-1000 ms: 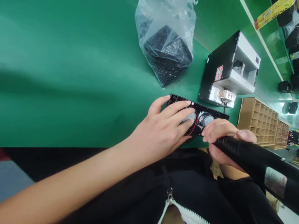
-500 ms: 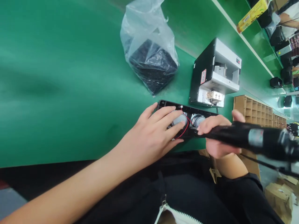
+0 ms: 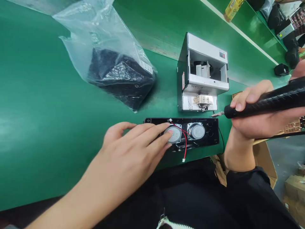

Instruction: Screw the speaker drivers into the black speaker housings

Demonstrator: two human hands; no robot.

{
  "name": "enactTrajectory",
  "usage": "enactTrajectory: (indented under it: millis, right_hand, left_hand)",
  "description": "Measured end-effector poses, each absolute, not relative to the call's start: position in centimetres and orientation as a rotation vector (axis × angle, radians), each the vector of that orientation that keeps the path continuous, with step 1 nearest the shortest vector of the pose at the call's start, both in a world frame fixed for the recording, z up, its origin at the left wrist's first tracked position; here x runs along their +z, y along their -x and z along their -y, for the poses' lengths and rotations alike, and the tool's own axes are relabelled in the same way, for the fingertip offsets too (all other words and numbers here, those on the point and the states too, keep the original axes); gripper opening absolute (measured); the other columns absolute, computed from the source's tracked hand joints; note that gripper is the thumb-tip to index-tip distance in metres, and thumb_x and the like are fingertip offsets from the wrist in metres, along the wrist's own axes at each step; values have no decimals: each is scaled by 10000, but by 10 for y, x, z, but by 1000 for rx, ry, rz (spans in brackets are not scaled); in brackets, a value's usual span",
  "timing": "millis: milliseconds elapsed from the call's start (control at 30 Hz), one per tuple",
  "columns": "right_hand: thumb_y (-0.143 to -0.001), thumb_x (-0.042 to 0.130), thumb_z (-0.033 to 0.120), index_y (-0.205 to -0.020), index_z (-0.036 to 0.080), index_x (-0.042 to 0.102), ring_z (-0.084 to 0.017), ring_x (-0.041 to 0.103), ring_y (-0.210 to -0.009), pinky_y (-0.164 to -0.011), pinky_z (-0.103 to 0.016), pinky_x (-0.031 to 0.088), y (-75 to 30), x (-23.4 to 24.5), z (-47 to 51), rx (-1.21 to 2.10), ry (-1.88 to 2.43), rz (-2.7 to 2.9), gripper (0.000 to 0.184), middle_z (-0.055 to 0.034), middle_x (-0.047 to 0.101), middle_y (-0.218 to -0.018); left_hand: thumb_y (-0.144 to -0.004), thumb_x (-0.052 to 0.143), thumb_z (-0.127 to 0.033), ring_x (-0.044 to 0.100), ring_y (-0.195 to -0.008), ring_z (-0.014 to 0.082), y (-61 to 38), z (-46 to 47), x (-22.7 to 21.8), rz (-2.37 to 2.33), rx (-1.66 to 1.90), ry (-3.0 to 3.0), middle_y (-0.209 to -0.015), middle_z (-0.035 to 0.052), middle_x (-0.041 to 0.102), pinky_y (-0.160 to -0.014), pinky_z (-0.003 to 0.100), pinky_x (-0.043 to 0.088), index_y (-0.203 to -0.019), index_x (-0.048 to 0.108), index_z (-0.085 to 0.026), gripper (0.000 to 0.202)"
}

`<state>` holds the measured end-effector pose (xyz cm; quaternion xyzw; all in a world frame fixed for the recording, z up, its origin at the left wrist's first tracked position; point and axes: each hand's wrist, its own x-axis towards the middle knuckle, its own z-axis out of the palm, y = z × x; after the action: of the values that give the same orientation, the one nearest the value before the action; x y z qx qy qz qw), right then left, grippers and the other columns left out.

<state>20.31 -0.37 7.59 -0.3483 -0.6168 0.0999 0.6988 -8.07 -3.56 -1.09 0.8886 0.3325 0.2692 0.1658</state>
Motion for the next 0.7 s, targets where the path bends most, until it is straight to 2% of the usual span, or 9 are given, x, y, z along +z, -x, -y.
enactTrajectory:
  millis: [100,200,300,433,600,700]
  right_hand:
    - [-1188,421,726,-1457,407,745,-94,517,-458,-442,-221,474,-207,76,3,261,808,1328,528,23,576,-812]
    - [-1191,425,724,-1434,375,733,-103,539,-459,-436,-220,471,-218,71,3,253,848,1268,525,30,564,-787]
    - [-1174,432,777,-1462,371,742,-98,553,-459,-445,-211,491,-229,61,3,227,808,1246,586,45,552,-747]
    - [-1162,454,796,-1469,376,780,-81,482,-404,-385,-196,429,-230,58,8,243,766,1271,615,50,557,-715]
    - [-1120,570,808,-1440,432,795,-120,589,-496,-455,-251,548,-225,73,21,430,866,1281,542,21,630,-788]
    - [-1111,584,809,-1482,435,778,-128,581,-479,-427,-261,527,-230,71,21,496,853,1301,563,15,640,-780]
  left_hand:
    - [-1176,571,-334,813,-1117,305,78,24,-1,-915,640,-2648,-1248,71,888,-910,545,548,-1214,817,-289,253]
    - [-1173,534,-298,798,-988,296,74,16,0,-849,552,-2723,-1121,71,889,-810,531,525,-1124,819,-270,290]
    - [-1207,468,-307,808,-973,269,73,11,-5,-797,595,-2726,-1141,57,903,-794,516,521,-1151,821,-263,360]
    - [-1249,443,-403,837,-1018,242,75,10,-7,-824,634,-2657,-1168,30,915,-791,499,525,-1196,824,-281,404]
    - [-1239,489,-405,851,-1102,239,76,14,-5,-835,637,-2646,-1243,18,913,-806,487,550,-1233,826,-294,355]
    - [-1234,516,-416,854,-1115,237,75,15,-6,-855,637,-2632,-1266,25,911,-824,486,561,-1238,822,-285,333]
